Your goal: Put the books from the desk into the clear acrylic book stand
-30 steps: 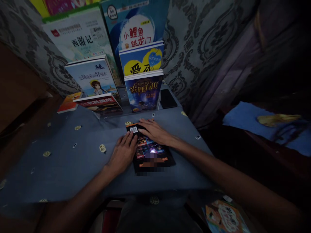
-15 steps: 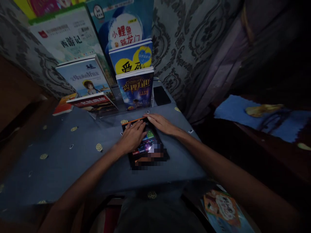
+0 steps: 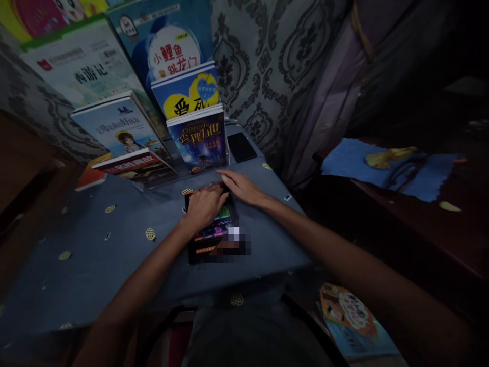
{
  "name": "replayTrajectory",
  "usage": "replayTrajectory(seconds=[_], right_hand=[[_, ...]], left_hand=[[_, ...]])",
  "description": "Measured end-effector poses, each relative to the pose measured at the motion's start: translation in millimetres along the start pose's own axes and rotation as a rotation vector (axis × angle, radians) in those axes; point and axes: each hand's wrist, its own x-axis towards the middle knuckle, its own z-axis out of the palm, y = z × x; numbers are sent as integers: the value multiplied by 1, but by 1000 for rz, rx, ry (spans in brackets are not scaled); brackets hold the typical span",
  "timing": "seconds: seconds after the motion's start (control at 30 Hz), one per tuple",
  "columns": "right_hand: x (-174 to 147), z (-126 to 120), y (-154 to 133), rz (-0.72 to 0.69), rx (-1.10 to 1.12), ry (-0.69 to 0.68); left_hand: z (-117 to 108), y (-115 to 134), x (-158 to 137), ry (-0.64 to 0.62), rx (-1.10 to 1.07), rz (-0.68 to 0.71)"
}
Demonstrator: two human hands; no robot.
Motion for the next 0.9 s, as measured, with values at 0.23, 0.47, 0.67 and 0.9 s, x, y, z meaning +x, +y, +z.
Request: replayTrajectory(seconds=[0.23, 0.47, 0.67, 0.9], right_hand=[[-5, 0, -7, 100, 102, 71], [-5, -2, -13, 112, 143, 77], [-4, -7, -9, 94, 156, 125], [-5, -13, -11, 52, 197, 185]], left_hand=[[-6, 22, -16, -2, 129, -69], [-6, 41, -22, -47, 177, -130], [-16, 38, -17, -107, 142, -118], [-29, 32, -15, -167, 109, -196]])
